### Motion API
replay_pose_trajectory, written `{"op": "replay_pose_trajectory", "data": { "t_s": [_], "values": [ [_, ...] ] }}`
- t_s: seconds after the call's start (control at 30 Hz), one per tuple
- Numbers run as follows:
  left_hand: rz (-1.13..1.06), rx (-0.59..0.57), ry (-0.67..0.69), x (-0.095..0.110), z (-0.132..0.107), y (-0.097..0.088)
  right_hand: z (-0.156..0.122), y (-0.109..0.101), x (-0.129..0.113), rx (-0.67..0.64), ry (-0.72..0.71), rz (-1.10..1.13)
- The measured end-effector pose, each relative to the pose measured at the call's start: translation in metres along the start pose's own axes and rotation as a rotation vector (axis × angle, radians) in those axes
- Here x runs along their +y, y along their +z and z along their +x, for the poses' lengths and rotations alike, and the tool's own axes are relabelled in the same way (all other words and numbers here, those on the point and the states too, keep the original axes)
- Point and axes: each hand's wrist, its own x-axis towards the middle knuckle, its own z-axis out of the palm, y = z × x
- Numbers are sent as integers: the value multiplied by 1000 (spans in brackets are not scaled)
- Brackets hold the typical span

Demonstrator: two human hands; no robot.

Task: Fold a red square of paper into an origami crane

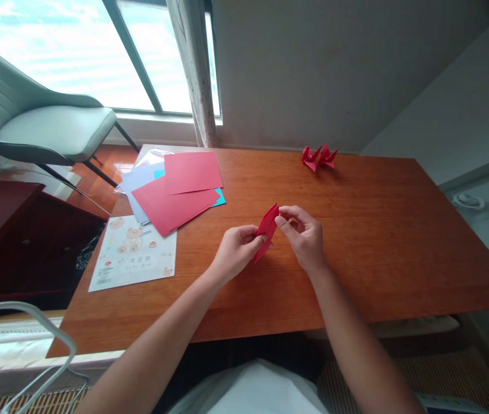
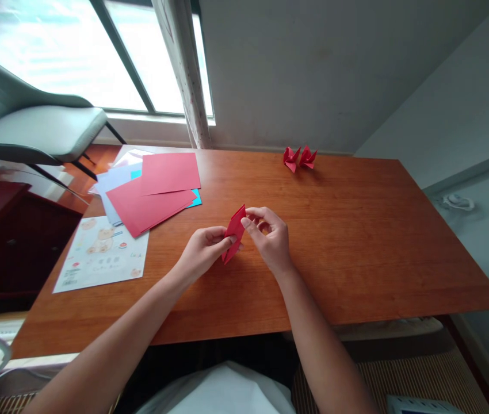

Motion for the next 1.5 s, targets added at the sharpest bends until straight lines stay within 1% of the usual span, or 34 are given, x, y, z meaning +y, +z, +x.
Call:
{"op": "replay_pose_trajectory", "data": {
  "t_s": [0.17,0.4,0.5,0.57,0.67,0.83,0.87,0.93,1.13,1.33,1.5],
  "values": [
    [18,14,32,-1,1,1,0,-1,1,-98,-87,-72],
    [-93,30,35,1,2,0,-6,3,-2,-101,-287,-229],
    [-126,5,51,1,2,-2,-7,5,-3,-70,-367,-267],
    [-85,-4,76,0,1,-2,-7,6,-4,-60,-344,-257],
    [-23,-2,83,0,1,-2,-6,7,-2,-56,-229,-182],
    [-97,10,41,4,1,-1,-4,9,5,-69,-47,40],
    [-109,23,43,4,1,-1,-4,9,6,-79,-22,76],
    [-131,54,51,4,1,-2,-3,8,7,-100,-19,108],
    [-185,44,120,0,0,1,-3,3,1,-111,-165,16],
    [-73,115,199,0,-2,2,-5,-2,-4,-98,-368,-123],
    [-23,119,232,-6,-2,-1,-8,-2,-8,-66,-465,-168]
  ]
}}
